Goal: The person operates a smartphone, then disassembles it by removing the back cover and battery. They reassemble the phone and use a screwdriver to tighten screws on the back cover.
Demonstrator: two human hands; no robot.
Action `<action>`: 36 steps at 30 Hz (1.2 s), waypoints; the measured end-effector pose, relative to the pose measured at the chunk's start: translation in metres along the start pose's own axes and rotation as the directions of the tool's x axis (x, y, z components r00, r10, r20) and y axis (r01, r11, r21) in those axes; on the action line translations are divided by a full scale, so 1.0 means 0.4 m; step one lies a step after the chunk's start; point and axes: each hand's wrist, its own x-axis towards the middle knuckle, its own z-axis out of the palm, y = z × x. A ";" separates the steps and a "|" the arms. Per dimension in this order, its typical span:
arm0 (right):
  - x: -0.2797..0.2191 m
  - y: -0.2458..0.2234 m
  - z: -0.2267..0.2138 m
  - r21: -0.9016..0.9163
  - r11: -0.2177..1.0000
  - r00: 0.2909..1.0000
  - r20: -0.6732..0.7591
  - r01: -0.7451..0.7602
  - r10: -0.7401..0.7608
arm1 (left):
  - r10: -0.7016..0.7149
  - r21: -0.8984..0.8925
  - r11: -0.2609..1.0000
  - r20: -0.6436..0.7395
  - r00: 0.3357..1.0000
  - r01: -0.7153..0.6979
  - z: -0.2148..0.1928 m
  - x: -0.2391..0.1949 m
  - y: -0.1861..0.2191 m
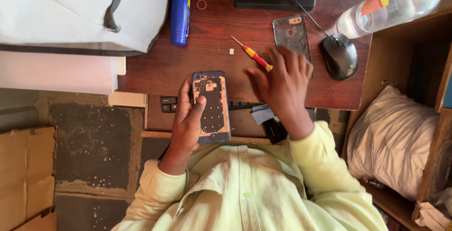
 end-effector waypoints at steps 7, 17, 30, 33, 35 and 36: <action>0.065 -0.063 0.088 -0.001 0.990 0.990 0.033 0.140 -0.140 | 0.010 0.034 0.999 0.008 1.000 -0.010 -0.012 0.008 0.004; 0.130 -0.099 0.153 -0.140 0.982 0.991 0.070 0.125 -0.116 | 0.056 0.101 0.993 0.054 0.997 -0.061 -0.041 0.024 0.009; 0.058 -0.037 0.023 -0.061 0.995 0.997 0.007 -0.075 0.076 | 0.330 0.763 0.557 0.159 0.930 -0.328 0.027 0.128 0.021; 0.019 -0.036 0.024 -0.107 0.989 0.995 -0.009 -0.104 0.104 | 0.281 0.800 0.523 0.164 0.945 -0.294 0.042 0.140 0.015; 0.006 -0.018 0.025 -0.080 0.986 0.987 -0.081 -0.147 0.140 | 0.331 0.793 0.479 0.234 0.914 -0.376 0.060 0.150 0.014; -0.009 -0.007 0.019 -0.041 0.984 0.978 -0.127 -0.171 0.165 | 0.351 0.789 0.457 0.264 0.898 -0.410 0.068 0.147 0.014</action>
